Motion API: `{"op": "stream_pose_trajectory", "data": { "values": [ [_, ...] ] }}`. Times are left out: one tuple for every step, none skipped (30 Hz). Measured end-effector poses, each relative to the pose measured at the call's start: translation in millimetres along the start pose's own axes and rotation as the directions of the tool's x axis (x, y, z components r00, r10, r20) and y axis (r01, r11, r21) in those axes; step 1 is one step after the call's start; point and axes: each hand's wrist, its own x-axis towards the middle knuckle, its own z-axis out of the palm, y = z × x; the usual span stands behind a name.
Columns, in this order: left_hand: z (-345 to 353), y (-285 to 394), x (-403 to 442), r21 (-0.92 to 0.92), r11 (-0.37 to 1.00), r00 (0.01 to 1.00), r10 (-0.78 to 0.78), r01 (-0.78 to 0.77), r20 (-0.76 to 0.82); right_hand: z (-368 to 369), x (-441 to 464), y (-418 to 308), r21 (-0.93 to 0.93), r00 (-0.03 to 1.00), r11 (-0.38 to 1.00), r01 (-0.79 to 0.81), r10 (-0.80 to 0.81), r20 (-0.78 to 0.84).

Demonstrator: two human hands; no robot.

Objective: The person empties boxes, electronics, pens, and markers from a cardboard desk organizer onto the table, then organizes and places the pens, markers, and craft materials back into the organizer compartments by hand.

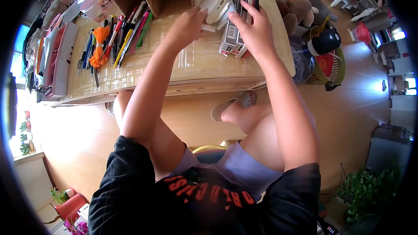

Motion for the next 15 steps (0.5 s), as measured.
{"op": "stream_pose_trajectory", "data": {
  "values": [
    [3.3, -0.6, -0.7, 0.13, 0.987, 0.993, 0.099, -0.09, -0.063, -0.8, -2.6, -4.4, -0.044, 1.0, 0.999, 0.024, -0.024, 0.007],
    [4.3, -2.4, 0.6, 0.238, 0.961, 0.985, 0.16, -0.139, -0.069, 0.3, -4.0, -8.5, -0.088, 0.999, 0.995, 0.05, -0.049, 0.021],
    [4.3, -4.5, 2.1, 0.346, 0.921, 0.973, 0.218, -0.18, -0.074, 2.2, -3.1, -8.6, -0.084, 0.997, 0.994, 0.07, -0.068, 0.022],
    [6.4, -7.2, 2.3, 0.318, 0.933, 0.97, 0.212, -0.165, -0.118, 3.1, -2.0, -10.0, -0.073, 0.998, 0.996, 0.059, -0.057, 0.025],
    [10.4, -9.5, 1.2, 0.29, 0.945, 0.966, 0.205, -0.153, -0.158, 3.9, -3.1, -11.8, -0.062, 0.999, 0.997, 0.045, -0.044, 0.028],
    [11.5, -6.3, 0.9, 0.262, 0.954, 0.96, 0.2, -0.145, -0.195, 4.4, -3.9, -13.5, -0.05, 0.999, 0.998, 0.03, -0.028, 0.027],
    [15.3, -2.4, -2.7, 0.168, 0.982, 0.958, 0.126, -0.084, -0.259, 4.4, -3.3, -14.1, -0.07, 0.999, 0.997, 0.041, -0.039, 0.03],
    [15.8, -0.1, -2.8, 0.16, 0.986, 0.96, 0.081, -0.038, -0.268, 5.4, -2.4, -14.0, -0.079, 0.998, 0.995, 0.058, -0.055, 0.032],
    [16.7, 2.0, -2.4, 0.15, 0.989, 0.961, 0.036, 0.006, -0.273, 5.6, -2.1, -13.1, -0.09, 0.997, 0.993, 0.073, -0.07, 0.032],
    [17.4, 3.5, -1.7, 0.139, 0.989, 0.961, -0.008, 0.048, -0.276, 5.0, -2.0, -12.6, -0.102, 0.996, 0.991, 0.086, -0.083, 0.03],
    [15.5, 2.9, -1.1, 0.118, 0.992, 0.97, -0.012, 0.041, -0.242, 3.6, -2.0, -12.9, -0.111, 0.996, 0.99, 0.087, -0.083, 0.042],
    [9.3, 3.7, -1.5, 0.096, 0.995, 0.978, -0.016, 0.037, -0.208, 2.2, -2.3, -14.8, -0.119, 0.995, 0.989, 0.087, -0.081, 0.055],
    [4.6, 5.6, -1.4, 0.075, 0.997, 0.985, -0.021, 0.034, -0.173, 1.1, -2.5, -16.4, -0.127, 0.994, 0.988, 0.088, -0.08, 0.07],
    [2.2, 9.0, -2.0, 0.104, 0.993, 0.986, -0.03, 0.048, -0.167, 0.3, -2.8, -17.4, -0.152, 0.992, 0.982, 0.109, -0.098, 0.076],
    [-0.5, 13.8, -4.8, 0.134, 0.989, 0.986, -0.041, 0.063, -0.161, -0.3, -3.4, -18.4, -0.176, 0.99, 0.976, 0.13, -0.117, 0.083]
  ]
}}
